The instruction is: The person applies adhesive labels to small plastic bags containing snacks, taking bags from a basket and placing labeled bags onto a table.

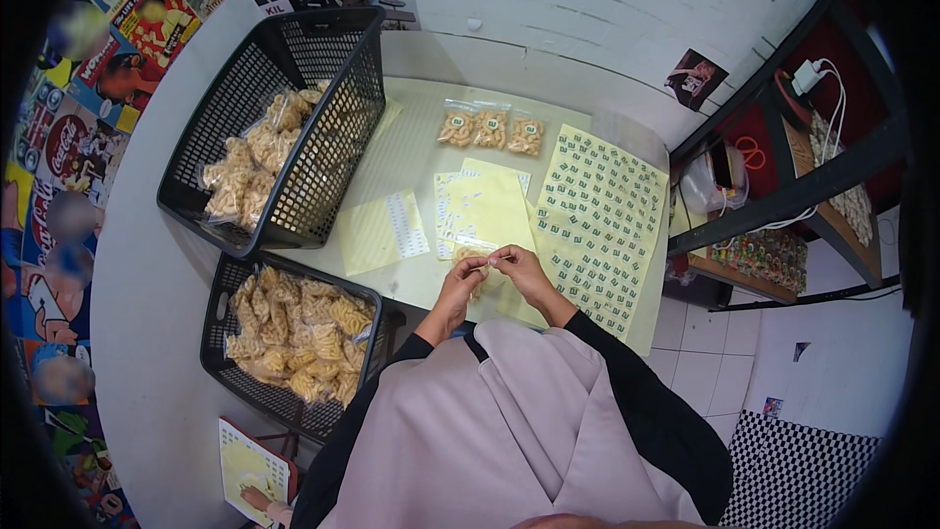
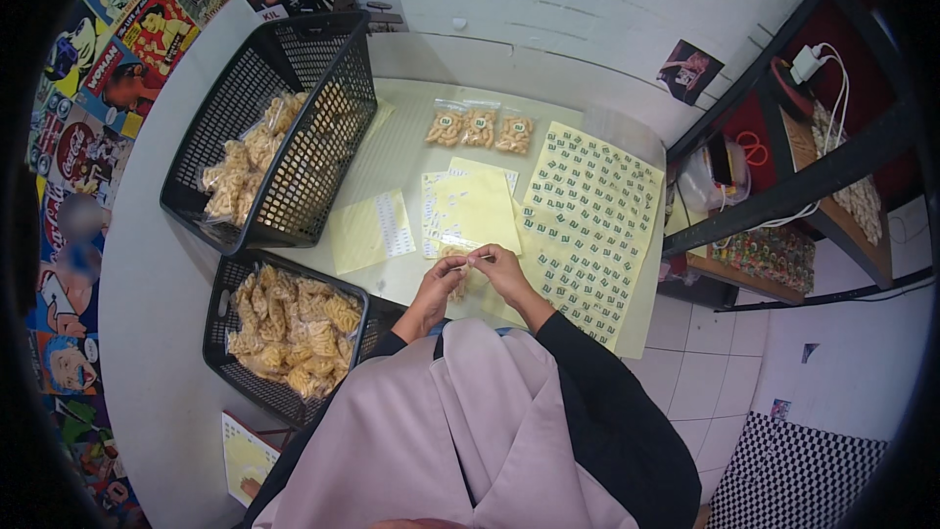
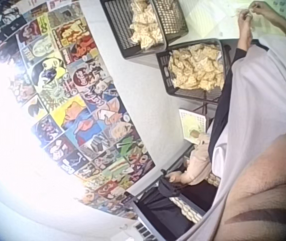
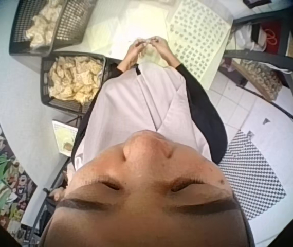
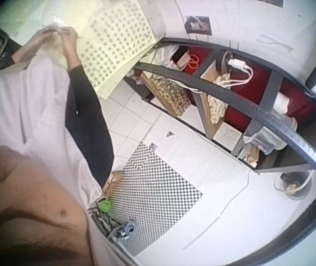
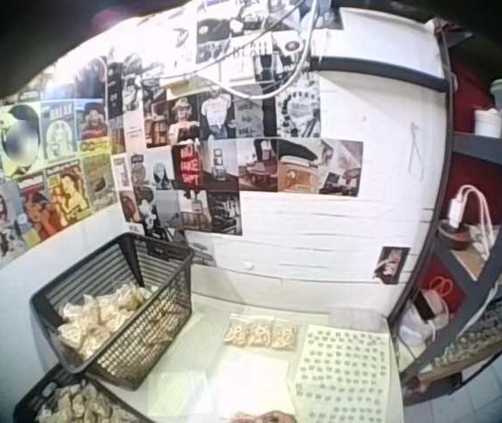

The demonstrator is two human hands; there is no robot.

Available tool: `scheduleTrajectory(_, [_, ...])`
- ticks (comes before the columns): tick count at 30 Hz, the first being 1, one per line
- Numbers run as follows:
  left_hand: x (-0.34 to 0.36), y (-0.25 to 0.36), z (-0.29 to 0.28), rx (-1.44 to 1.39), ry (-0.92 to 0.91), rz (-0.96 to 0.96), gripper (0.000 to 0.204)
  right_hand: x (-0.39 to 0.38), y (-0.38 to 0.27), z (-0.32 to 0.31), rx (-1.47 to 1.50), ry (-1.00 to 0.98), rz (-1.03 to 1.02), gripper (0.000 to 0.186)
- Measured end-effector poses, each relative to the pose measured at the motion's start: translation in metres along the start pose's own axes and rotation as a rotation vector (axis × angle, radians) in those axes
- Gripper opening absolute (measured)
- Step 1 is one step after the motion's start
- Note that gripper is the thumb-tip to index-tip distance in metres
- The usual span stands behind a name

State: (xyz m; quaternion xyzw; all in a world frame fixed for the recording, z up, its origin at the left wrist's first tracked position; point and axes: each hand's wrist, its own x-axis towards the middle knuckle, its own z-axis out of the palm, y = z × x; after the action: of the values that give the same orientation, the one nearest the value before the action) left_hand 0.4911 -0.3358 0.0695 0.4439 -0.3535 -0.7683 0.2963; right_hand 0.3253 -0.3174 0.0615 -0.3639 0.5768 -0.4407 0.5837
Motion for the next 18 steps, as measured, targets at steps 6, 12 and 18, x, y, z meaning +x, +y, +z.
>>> scheduleTrajectory(6, [0.036, -0.034, -0.031, 0.772, 0.332, 0.357, 0.045, 0.008, 0.006, -0.015, -0.077, 0.148, -0.038, 0.017])
scheduleTrajectory(12, [0.048, -0.02, -0.027, 1.193, 0.491, 0.206, 0.074, 0.005, 0.011, -0.026, -0.061, 0.181, 0.014, 0.014])
scheduleTrajectory(18, [0.051, -0.003, -0.026, 0.998, 0.303, 0.075, 0.059, -0.003, 0.013, -0.03, -0.142, 0.195, 0.057, 0.017])
